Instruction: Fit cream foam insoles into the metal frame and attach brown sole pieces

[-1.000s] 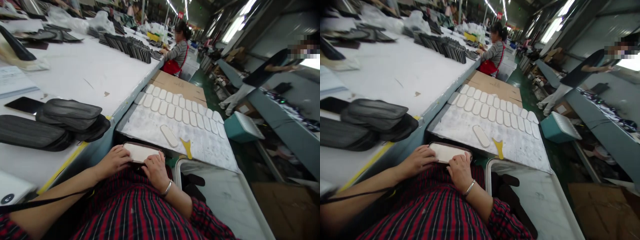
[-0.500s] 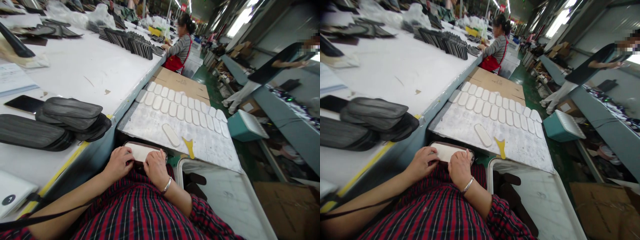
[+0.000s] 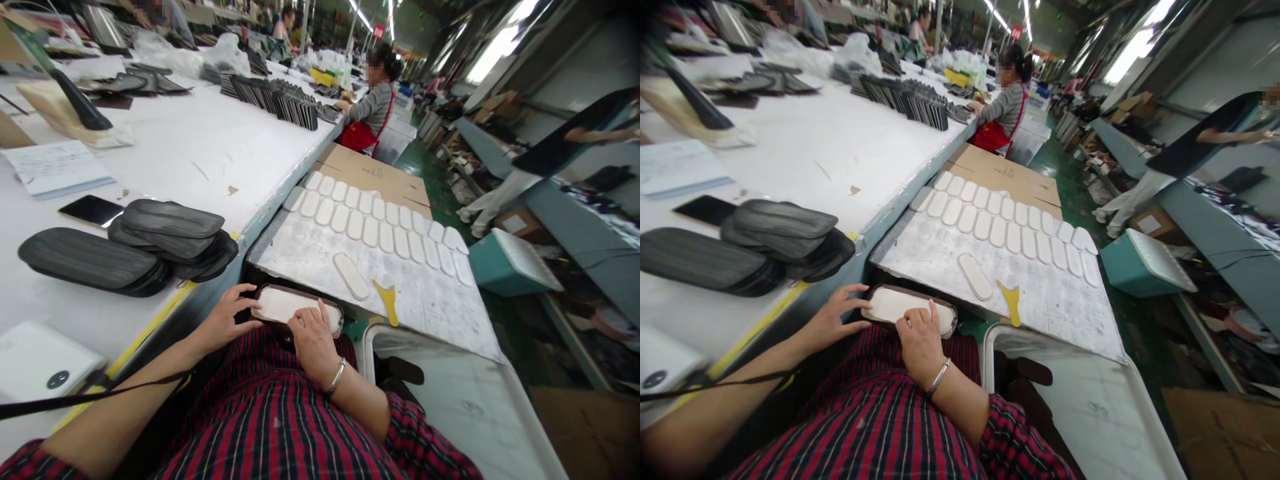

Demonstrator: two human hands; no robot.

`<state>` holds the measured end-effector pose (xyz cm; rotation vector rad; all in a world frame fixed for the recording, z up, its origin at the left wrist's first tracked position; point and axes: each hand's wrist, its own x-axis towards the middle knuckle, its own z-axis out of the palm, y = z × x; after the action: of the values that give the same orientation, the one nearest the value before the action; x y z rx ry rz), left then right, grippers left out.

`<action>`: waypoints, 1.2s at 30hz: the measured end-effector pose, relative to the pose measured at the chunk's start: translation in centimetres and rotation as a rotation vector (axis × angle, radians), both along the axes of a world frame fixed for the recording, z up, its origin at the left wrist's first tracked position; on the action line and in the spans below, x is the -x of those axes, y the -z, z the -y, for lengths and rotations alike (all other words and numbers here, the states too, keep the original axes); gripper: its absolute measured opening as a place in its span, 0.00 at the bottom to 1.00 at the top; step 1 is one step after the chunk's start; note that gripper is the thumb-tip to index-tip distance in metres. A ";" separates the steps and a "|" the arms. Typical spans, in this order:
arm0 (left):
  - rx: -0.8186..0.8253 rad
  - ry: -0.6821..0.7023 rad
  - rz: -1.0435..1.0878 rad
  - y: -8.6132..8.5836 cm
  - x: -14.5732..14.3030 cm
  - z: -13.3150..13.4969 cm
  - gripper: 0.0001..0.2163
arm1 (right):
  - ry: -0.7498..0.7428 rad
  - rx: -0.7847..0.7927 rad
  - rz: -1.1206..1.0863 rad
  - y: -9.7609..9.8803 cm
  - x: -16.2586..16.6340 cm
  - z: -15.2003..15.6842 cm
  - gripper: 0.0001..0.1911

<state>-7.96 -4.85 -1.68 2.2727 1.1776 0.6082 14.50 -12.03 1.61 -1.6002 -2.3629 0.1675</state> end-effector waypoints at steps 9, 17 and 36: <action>0.073 -0.056 0.000 -0.4 -1.6 0.0 0.05 | -0.179 -0.070 0.027 1.0 0.6 0.3 0.18; 0.203 -0.217 0.325 0.7 -2.3 1.0 0.19 | -0.138 -0.113 0.058 2.0 1.3 0.5 0.19; 0.621 -0.514 0.610 2.1 -5.0 3.3 0.45 | -0.248 -0.644 0.178 7.2 -3.1 0.5 0.23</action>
<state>-3.00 -8.10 -3.75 1.1508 1.3725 0.8870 17.62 -12.49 -5.62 -1.0488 -2.3807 -0.6457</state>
